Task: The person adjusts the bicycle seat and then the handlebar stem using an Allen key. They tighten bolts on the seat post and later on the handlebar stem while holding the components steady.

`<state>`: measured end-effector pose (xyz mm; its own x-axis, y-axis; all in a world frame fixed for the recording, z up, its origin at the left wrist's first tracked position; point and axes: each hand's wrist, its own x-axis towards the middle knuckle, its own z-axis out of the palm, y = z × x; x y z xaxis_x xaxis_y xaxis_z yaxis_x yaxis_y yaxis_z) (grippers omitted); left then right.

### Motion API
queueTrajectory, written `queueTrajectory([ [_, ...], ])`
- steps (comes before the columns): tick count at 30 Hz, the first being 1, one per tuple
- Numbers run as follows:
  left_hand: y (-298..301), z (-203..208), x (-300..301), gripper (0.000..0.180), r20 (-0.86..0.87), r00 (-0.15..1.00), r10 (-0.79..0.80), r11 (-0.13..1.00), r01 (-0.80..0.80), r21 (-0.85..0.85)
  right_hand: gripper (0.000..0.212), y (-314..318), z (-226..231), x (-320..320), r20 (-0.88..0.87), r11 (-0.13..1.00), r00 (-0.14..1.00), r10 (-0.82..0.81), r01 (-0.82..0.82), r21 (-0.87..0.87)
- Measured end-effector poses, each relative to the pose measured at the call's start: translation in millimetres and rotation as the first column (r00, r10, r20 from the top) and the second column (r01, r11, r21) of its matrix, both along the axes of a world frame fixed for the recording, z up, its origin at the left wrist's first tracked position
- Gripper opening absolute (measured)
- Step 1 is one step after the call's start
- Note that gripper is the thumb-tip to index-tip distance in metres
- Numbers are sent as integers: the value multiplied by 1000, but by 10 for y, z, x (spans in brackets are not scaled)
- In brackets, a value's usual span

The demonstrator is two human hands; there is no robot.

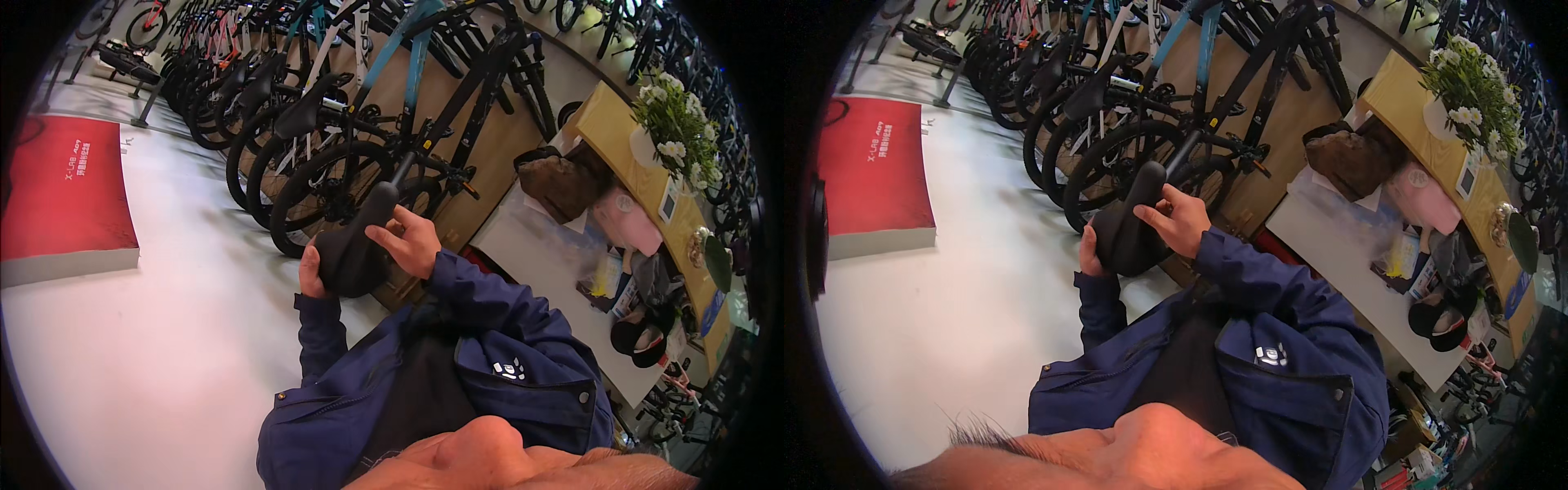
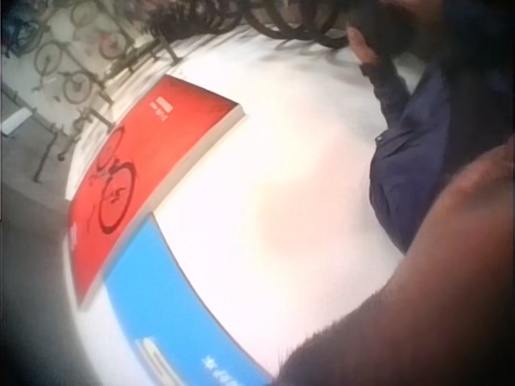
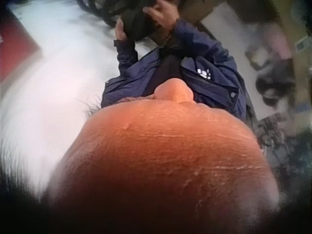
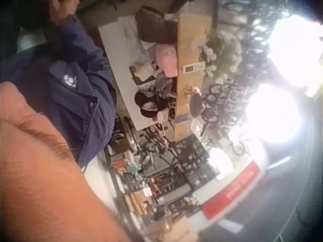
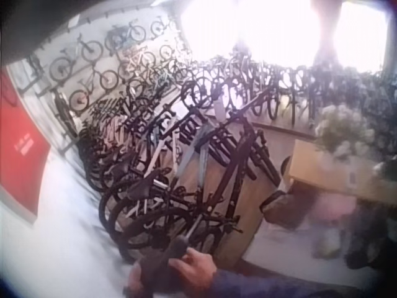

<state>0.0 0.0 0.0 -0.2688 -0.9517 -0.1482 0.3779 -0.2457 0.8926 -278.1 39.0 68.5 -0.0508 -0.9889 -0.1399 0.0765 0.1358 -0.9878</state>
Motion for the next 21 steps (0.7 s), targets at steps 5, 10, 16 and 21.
queueTrajectory([
  [5, -17, 478, -150, 74, -130, 983, 128, 983, -143, -114, 40, -285, 3, 186, 140, 984, 978, -155, 165, -62],
  [10, -236, 675, -487, 59, 57, 944, 324, 900, -289, -325, 54, -728, 74, 218, 145, 981, 976, -165, 178, -77],
  [16, -1263, 1160, -491, 48, 337, 892, 302, 939, -216, -269, 39, -514, -661, -183, 406, 982, 914, 9, 68, -175],
  [21, -1867, 1301, -736, 46, 292, 925, 242, 964, -195, -181, 31, 306, -2004, -568, 28, 969, 997, 78, -82, 234],
])
